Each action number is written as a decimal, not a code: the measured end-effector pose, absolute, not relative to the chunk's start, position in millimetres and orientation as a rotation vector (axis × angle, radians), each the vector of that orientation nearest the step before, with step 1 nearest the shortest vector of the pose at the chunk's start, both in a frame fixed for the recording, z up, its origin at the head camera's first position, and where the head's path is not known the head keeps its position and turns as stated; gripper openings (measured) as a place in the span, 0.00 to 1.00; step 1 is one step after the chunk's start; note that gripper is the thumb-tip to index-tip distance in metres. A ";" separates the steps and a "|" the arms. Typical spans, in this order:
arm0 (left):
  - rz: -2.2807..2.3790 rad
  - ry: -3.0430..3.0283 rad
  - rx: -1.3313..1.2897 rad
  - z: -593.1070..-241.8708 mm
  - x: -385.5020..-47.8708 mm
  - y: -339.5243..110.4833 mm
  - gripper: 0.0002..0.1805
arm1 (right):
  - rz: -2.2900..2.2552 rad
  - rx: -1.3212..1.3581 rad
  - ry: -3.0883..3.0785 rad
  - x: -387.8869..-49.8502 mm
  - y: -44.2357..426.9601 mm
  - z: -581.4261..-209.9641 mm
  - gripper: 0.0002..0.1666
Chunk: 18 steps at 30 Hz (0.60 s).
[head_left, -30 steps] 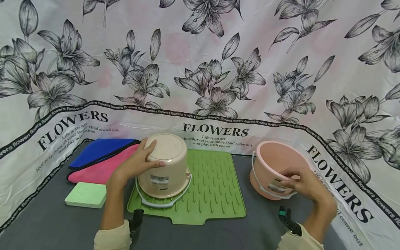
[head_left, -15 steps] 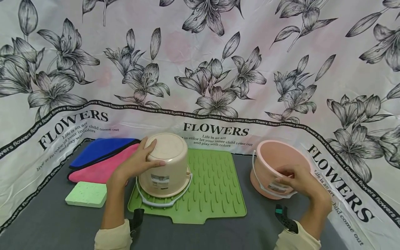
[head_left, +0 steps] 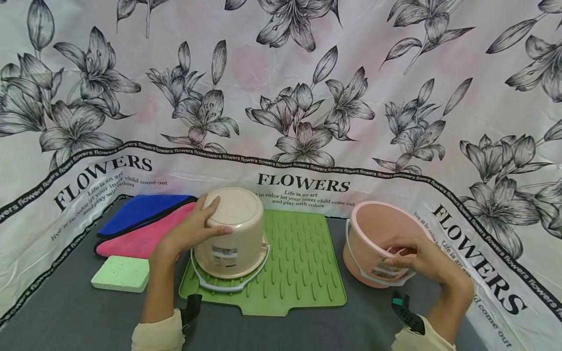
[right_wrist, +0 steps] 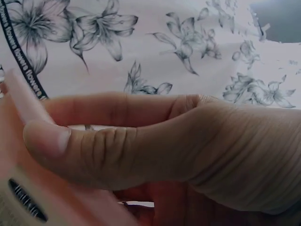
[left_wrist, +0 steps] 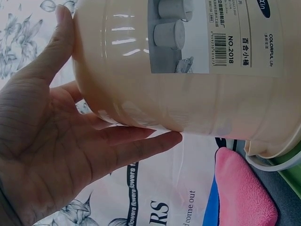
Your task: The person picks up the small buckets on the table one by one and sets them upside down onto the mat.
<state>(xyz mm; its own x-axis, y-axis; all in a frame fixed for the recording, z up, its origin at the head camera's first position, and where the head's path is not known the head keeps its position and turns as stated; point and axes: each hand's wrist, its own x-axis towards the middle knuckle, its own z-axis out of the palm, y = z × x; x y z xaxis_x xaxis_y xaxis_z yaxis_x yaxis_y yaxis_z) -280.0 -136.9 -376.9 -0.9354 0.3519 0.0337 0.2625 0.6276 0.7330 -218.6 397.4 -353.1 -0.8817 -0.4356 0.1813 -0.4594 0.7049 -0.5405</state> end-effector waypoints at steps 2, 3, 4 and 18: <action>1.206 2.728 0.515 -378.6 -279.1 -136.7 0.59 | 0.945 0.722 -2.887 -214.8 394.9 -352.4 0.18; 1.210 2.727 0.515 -379.5 -278.9 -136.8 0.59 | 0.952 0.718 -2.898 -213.6 393.6 -352.0 0.19; 1.211 2.728 0.517 -379.0 -279.2 -136.6 0.59 | 0.957 0.714 -2.908 -213.1 392.4 -350.9 0.20; 1.196 2.728 0.527 -378.5 -278.7 -136.9 0.59 | 1.030 0.844 -3.040 -219.0 381.7 -345.3 0.13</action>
